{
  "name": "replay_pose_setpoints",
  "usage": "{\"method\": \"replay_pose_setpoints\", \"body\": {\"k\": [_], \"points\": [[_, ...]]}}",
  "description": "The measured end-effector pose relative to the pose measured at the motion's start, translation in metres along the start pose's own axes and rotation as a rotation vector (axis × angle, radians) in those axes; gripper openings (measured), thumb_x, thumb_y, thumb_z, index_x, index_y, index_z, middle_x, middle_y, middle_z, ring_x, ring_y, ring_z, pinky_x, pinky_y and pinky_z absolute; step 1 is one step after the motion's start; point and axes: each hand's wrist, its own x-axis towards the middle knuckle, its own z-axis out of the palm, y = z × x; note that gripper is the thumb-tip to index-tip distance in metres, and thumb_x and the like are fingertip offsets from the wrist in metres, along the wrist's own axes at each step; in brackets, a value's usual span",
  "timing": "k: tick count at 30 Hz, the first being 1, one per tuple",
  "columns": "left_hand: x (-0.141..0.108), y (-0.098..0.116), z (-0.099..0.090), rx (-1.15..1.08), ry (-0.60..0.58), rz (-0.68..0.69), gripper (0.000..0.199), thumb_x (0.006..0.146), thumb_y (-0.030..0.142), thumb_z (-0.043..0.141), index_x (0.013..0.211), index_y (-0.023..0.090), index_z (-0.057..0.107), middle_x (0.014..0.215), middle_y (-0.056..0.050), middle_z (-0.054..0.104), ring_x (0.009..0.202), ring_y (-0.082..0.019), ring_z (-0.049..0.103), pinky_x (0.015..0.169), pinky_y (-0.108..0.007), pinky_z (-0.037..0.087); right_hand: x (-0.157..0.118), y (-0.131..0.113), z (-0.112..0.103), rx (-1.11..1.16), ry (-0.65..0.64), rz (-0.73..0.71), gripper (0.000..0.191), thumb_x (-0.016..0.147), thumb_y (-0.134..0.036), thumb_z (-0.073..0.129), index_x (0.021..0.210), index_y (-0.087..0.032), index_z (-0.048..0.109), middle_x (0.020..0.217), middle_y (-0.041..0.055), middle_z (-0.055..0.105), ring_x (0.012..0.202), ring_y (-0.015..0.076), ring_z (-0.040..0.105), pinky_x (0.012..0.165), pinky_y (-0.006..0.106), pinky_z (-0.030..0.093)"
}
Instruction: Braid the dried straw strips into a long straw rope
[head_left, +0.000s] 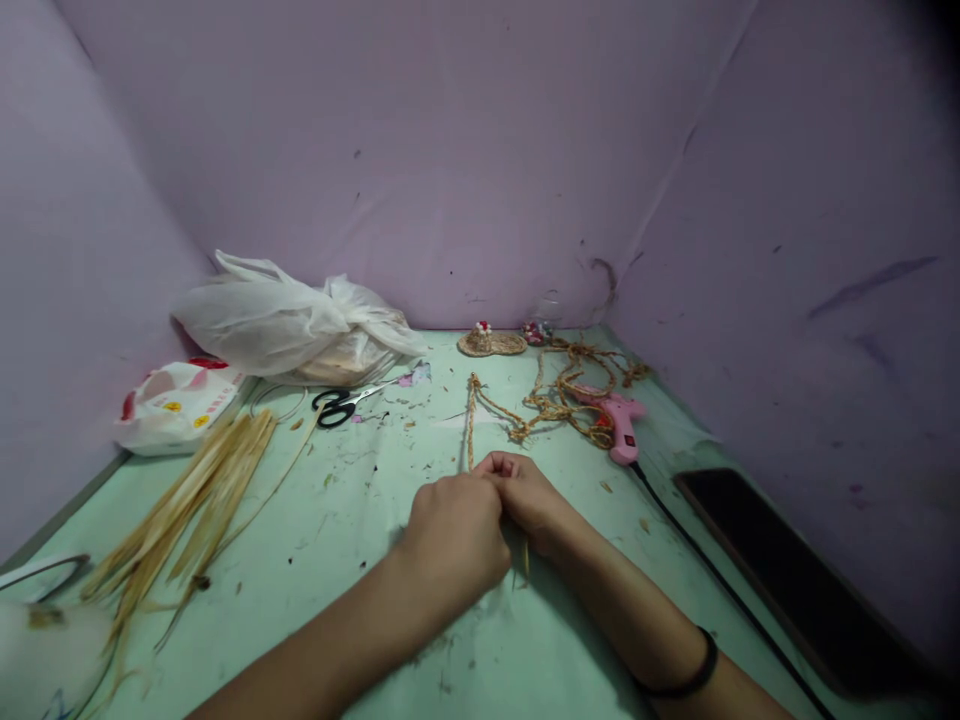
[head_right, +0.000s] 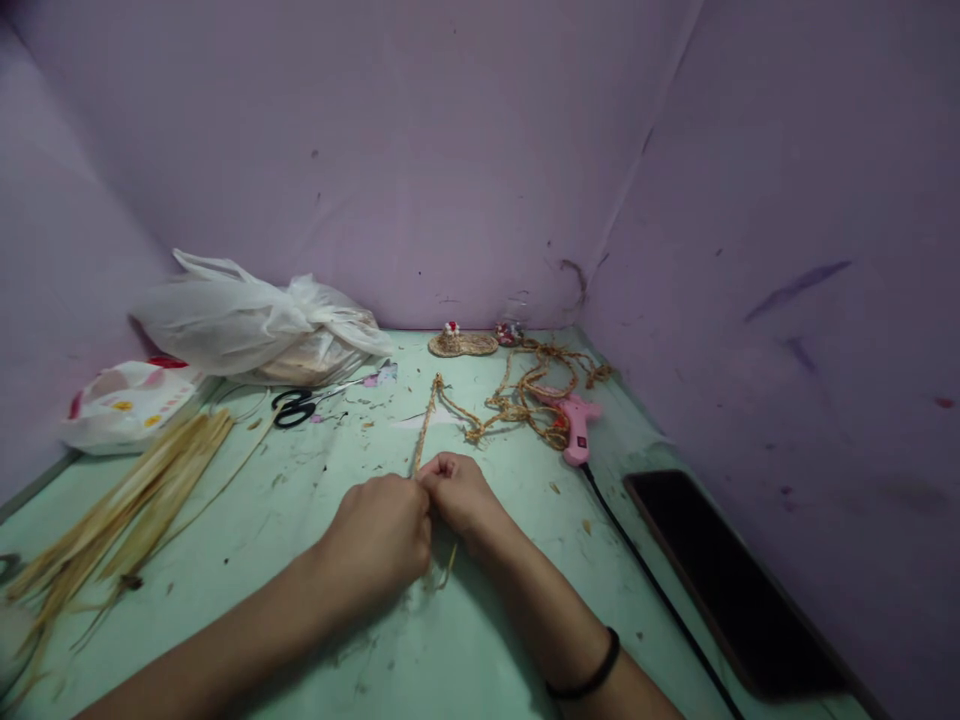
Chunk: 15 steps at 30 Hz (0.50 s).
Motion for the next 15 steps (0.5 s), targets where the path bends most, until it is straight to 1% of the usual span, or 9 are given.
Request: {"method": "replay_pose_setpoints", "body": {"k": [2,3,4,5,6,8,10,12,15], "points": [[0.008,-0.003,-0.016,0.079,0.038,0.033,0.016,0.056,0.015,0.058,0.044,0.016,0.048,0.040,0.001,0.038,0.049,-0.014,0.046,0.047,-0.022,0.028,-0.002,-0.002,-0.001,0.001,-0.030,-0.006,0.002,0.056,-0.013,0.050,0.056,-0.014,0.049,0.042,-0.0059,0.044,0.039,0.0049,0.035,0.040,0.017,0.025],[0.013,-0.005,-0.024,0.074,0.079,0.005,0.016,0.058,0.017,0.056,0.044,0.015,0.048,0.039,0.001,0.038,0.043,-0.012,0.043,0.044,-0.022,0.026,-0.003,-0.004,-0.002,-0.007,-0.057,-0.004,0.003,0.057,-0.014,0.050,0.055,-0.014,0.048,0.041,-0.0066,0.042,0.037,0.0041,0.032,0.039,0.017,0.022],[0.018,-0.007,-0.030,0.002,0.111,-0.043,0.013,0.061,0.019,0.053,0.049,0.015,0.051,0.040,0.001,0.042,0.039,-0.010,0.041,0.041,-0.022,0.025,-0.004,-0.005,-0.003,-0.016,-0.084,-0.001,0.006,0.059,-0.015,0.050,0.054,-0.014,0.048,0.040,-0.0072,0.040,0.035,0.0035,0.029,0.038,0.017,0.019],[0.022,-0.009,-0.035,-0.102,0.096,-0.098,0.009,0.063,0.019,0.051,0.056,0.014,0.054,0.044,0.001,0.047,0.036,-0.009,0.040,0.038,-0.021,0.025,-0.005,-0.007,-0.004,-0.023,-0.109,0.001,0.007,0.061,-0.016,0.050,0.054,-0.014,0.048,0.039,-0.0075,0.039,0.034,0.0029,0.027,0.037,0.017,0.018],[0.026,-0.012,-0.037,-0.223,0.039,-0.154,0.008,0.063,0.018,0.050,0.062,0.014,0.056,0.049,0.000,0.051,0.034,-0.009,0.041,0.036,-0.021,0.025,-0.005,-0.008,-0.005,-0.023,-0.129,0.002,0.008,0.062,-0.016,0.050,0.055,-0.014,0.048,0.040,-0.0073,0.041,0.034,0.0027,0.027,0.037,0.017,0.018],[0.031,-0.017,-0.036,-0.442,-0.157,-0.223,0.011,0.062,0.016,0.050,0.067,0.011,0.057,0.057,-0.002,0.057,0.035,-0.007,0.043,0.033,-0.019,0.026,-0.006,-0.011,-0.007,-0.012,-0.159,-0.012,0.005,0.062,-0.015,0.051,0.058,-0.014,0.048,0.044,-0.0058,0.047,0.037,0.0034,0.034,0.039,0.017,0.022],[0.034,-0.021,-0.030,-0.560,-0.310,-0.243,0.009,0.060,0.014,0.051,0.063,0.009,0.057,0.055,-0.004,0.057,0.037,-0.007,0.045,0.033,-0.018,0.029,-0.004,-0.011,-0.010,-0.027,-0.190,-0.039,0.005,0.061,-0.015,0.053,0.061,-0.014,0.048,0.049,-0.0037,0.052,0.042,0.0052,0.042,0.043,0.017,0.028],[0.035,-0.023,-0.023,-0.584,-0.317,-0.253,0.007,0.059,0.013,0.051,0.058,0.008,0.056,0.048,-0.003,0.054,0.036,-0.007,0.045,0.033,-0.017,0.031,-0.001,-0.010,-0.013,-0.081,-0.217,-0.055,0.007,0.061,-0.016,0.055,0.063,-0.014,0.049,0.051,-0.0029,0.054,0.045,0.0061,0.044,0.045,0.017,0.030],[0.035,-0.020,-0.017,-0.468,-0.193,-0.275,0.006,0.057,0.012,0.050,0.050,0.011,0.051,0.038,0.000,0.047,0.030,-0.009,0.041,0.030,-0.019,0.028,0.005,-0.004,-0.019,-0.232,-0.226,-0.100,0.008,0.062,-0.016,0.056,0.065,-0.014,0.049,0.053,-0.0023,0.055,0.046,0.0062,0.043,0.046,0.018,0.030]]}}
